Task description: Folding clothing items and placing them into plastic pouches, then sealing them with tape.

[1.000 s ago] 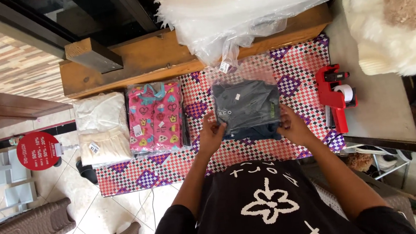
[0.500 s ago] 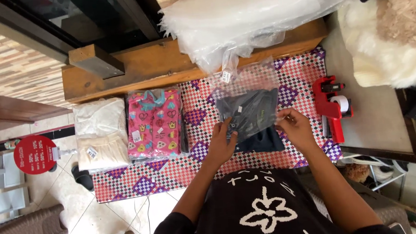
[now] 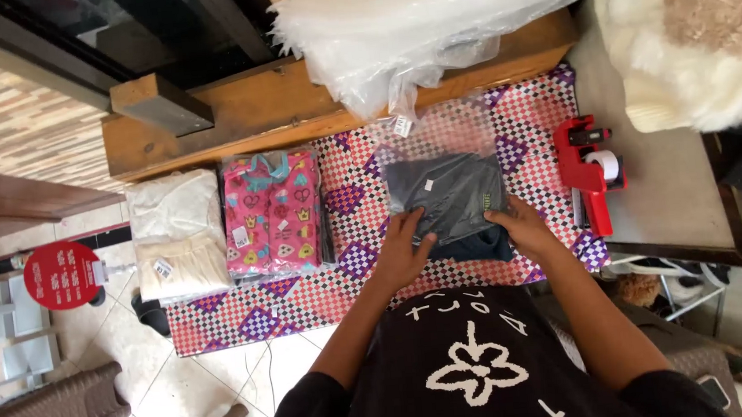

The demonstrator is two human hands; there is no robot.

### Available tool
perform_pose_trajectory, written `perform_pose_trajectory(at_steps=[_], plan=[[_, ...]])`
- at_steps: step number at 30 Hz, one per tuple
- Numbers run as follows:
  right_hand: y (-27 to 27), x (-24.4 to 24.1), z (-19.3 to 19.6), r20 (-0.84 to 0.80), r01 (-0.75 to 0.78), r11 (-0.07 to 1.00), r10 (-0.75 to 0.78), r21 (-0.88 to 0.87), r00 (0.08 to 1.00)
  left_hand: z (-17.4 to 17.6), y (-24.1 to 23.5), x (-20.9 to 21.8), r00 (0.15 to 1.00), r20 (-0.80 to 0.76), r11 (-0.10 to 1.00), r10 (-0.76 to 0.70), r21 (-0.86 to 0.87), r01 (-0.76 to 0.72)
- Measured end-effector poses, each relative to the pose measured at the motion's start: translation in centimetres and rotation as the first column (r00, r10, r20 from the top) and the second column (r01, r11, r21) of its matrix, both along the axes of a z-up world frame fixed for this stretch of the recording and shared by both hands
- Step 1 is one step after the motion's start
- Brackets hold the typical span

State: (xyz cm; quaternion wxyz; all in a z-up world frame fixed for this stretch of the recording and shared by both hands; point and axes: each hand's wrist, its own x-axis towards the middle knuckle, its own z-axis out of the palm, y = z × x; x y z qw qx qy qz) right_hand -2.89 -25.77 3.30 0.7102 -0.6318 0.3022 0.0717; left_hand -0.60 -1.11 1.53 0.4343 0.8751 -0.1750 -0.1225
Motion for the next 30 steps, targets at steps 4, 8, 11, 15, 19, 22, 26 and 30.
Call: perform_pose_trajectory(at_steps=[4,8,11,15,19,22,26,30], plan=[[1.3,0.5,4.6,0.102,-0.039,0.999,0.040,-0.010,0.994,4.6,-0.9,1.0,0.939,-0.344,0.996,0.019,-0.078,-0.048],[4.6,1.2,7.9,0.149,-0.277,0.884,0.352,-0.376,0.924,9.0,-1.9,1.1,0.670,-0.686,0.766,-0.283,-0.582,-0.273],[6.9,1.6,6.6,0.086,-0.442,0.796,0.518,-0.414,0.851,-8.6,1.4,2.2,0.574,-0.761,0.684,-0.301,-0.592,-0.426],[5.0,0.1,1.6,0.131,-0.424,0.778,0.534,-0.463,0.836,-12.1,5.7,1.5,0.507,-0.827,0.639,0.243,-0.257,-0.725],[-2.3,-0.1,-3.6,0.039,-0.256,0.398,0.601,-0.881,0.798,-5.2,4.3,-0.1,0.762,-0.576,0.788,0.295,-0.305,-0.535],[-1.9,-1.0,-5.5,-0.019,-0.253,0.245,0.683,-0.936,0.730,-5.8,3.1,-0.3,0.927,-0.158,0.926,0.339,-0.120,-0.359],[1.6,-1.4,-5.1,0.065,-0.177,0.143,0.920,-0.974,0.386,-9.6,2.8,1.2,0.939,0.133,0.947,0.318,-0.006,-0.320],[1.8,-1.5,-4.3,-0.134,-0.076,-0.113,0.915,-0.991,0.380,-7.5,3.8,1.3,0.940,0.245,0.972,0.236,-0.047,-0.232]])
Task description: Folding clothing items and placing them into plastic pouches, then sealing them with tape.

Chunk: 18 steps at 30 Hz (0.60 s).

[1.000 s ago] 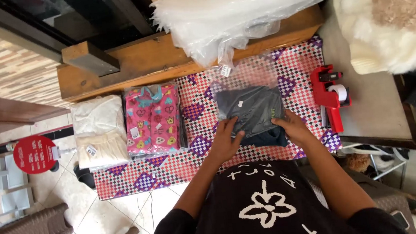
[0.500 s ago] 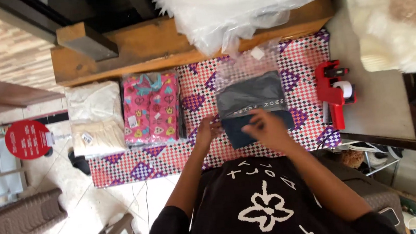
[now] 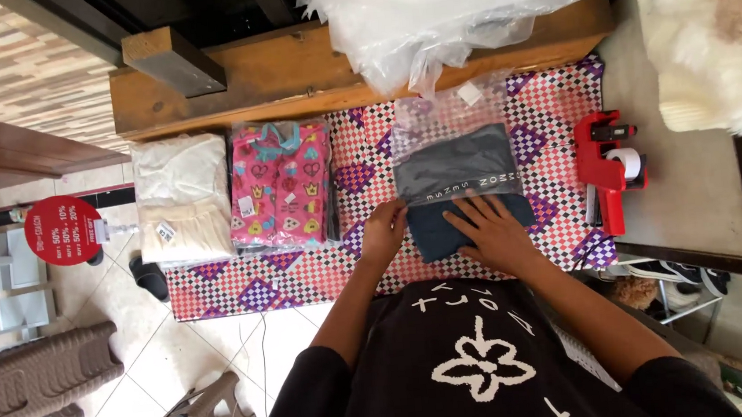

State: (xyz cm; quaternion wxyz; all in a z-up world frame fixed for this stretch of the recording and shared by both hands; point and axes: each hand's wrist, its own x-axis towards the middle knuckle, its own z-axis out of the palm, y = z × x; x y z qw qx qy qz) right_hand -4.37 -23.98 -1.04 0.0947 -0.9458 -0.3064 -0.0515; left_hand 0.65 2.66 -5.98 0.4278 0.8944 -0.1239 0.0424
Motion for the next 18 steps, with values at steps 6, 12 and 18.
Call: perform_pose_trajectory(at_steps=[6,12,18], plan=[[0.7,-0.4,-2.1,-0.038,0.145,0.984,-0.150,-0.105,0.988,0.6,0.7,-0.6,0.991,0.026,0.991,-0.129,0.024,0.128],[3.9,1.5,-1.5,-0.269,0.268,0.943,-0.315,-0.196,0.910,0.6,1.0,-1.0,0.992,0.061,0.994,-0.107,0.038,0.105],[-0.6,0.9,-3.4,0.125,0.223,0.937,-0.263,0.268,0.957,2.1,1.6,0.0,0.997,0.024,0.997,0.077,-0.032,-0.077]])
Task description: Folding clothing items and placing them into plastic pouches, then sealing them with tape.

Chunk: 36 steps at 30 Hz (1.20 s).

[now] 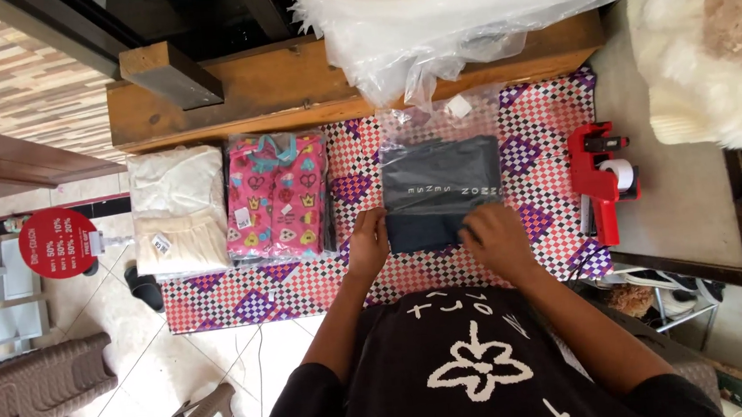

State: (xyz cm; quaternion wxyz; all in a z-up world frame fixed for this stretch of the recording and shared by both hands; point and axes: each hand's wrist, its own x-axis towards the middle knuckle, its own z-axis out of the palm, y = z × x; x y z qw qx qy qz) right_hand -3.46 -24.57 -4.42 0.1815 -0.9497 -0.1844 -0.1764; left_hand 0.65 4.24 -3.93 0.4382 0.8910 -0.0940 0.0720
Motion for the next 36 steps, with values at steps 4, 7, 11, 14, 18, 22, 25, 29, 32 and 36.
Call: perform_pose_trajectory(at_steps=[4,7,11,14,18,22,25,29,32,36], plan=[[-2.4,2.2,-2.6,0.089,0.212,0.969,-0.202,-0.126,0.975,1.5,-2.0,0.1,0.999,0.019,0.997,-0.028,0.067,0.027],[-1.7,3.3,-2.2,0.069,0.210,0.974,-0.204,-0.088,0.976,0.8,-3.5,0.7,0.982,-0.190,0.968,0.018,0.250,0.031],[-2.5,4.3,-1.9,0.131,0.249,0.957,-0.231,-0.146,0.964,-0.3,-3.8,2.1,0.999,0.053,0.913,-0.004,0.407,-0.018],[-4.0,3.8,-1.4,0.132,0.309,0.930,-0.287,-0.197,0.949,-3.7,-2.4,2.4,0.949,0.294,0.881,-0.113,0.472,-0.041],[-3.9,1.5,2.5,-0.322,0.293,0.948,-0.317,-0.121,0.892,-4.6,-0.7,0.1,0.935,0.205,0.869,-0.291,0.465,0.169],[-3.6,-2.6,0.8,-0.476,0.345,0.932,-0.255,0.111,0.842,-0.1,-0.1,-2.4,0.930,0.161,0.888,-0.329,0.386,0.248],[-3.1,-6.4,0.4,-0.478,0.334,0.923,-0.209,0.191,0.853,0.5,1.1,-4.2,0.942,0.188,0.925,-0.276,0.317,0.208],[-4.0,-7.9,0.1,-0.482,0.255,0.963,-0.183,0.088,0.857,-0.2,2.2,-5.7,0.921,0.265,0.898,-0.285,0.410,0.159],[-4.3,-8.7,-0.8,-0.500,0.218,0.974,-0.157,0.064,0.852,-0.2,2.5,-6.8,0.927,0.271,0.905,-0.260,0.404,0.136],[-4.7,-10.2,-2.9,-0.562,0.233,0.971,-0.161,0.058,0.811,-2.0,3.2,-9.0,0.951,0.210,0.940,-0.228,0.302,0.159]])
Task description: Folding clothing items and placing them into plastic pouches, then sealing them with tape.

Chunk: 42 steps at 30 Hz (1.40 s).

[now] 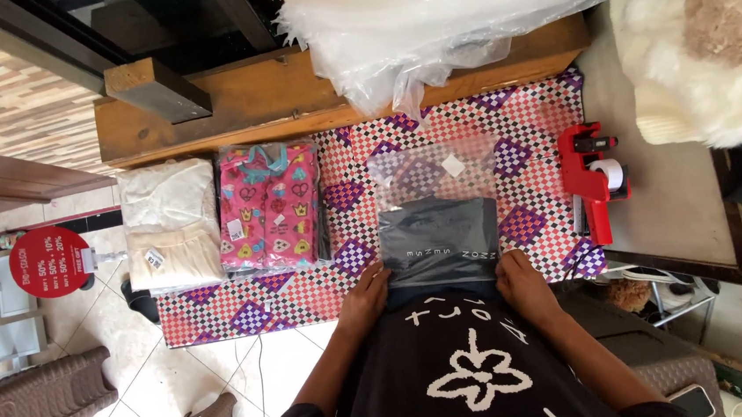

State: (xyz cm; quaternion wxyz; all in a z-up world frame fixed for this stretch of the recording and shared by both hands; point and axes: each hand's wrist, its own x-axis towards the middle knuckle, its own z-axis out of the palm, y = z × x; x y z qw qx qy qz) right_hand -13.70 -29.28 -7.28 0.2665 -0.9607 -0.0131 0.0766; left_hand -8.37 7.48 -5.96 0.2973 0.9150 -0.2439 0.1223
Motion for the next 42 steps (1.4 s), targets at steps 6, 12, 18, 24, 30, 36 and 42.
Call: perform_pose_trajectory(at_steps=[6,12,18,24,30,36,42], plan=[[0.7,0.8,-1.0,-0.238,0.289,0.948,-0.252,0.133,0.938,0.8,-0.8,0.3,0.833,-0.499,0.941,0.238,-0.095,-0.325],[-0.6,8.8,-1.3,-0.106,0.411,0.889,-0.397,0.200,0.912,-0.5,-3.5,9.9,0.896,-0.420,0.965,0.142,-0.142,-0.220],[-1.0,6.0,-1.6,-0.110,0.233,0.972,-0.229,0.024,0.967,-5.9,-0.4,7.9,0.995,-0.102,0.994,-0.011,0.105,0.022],[-0.4,6.6,6.1,-0.145,0.075,0.931,-0.023,0.359,0.989,0.8,-1.1,7.5,0.893,-0.451,0.998,-0.003,-0.057,-0.025],[1.4,7.6,4.7,-0.060,0.356,0.829,-0.368,0.431,0.928,3.6,-2.3,8.6,0.912,-0.411,0.964,0.011,-0.236,-0.119],[1.1,12.4,11.5,0.065,0.328,0.755,-0.439,0.568,0.896,11.2,-3.9,13.2,0.938,-0.289,0.921,0.192,-0.276,-0.274],[0.5,11.8,21.4,-0.076,0.216,0.851,-0.205,0.479,0.976,19.5,-0.1,13.0,0.815,-0.569,0.956,-0.110,-0.284,-0.069]])
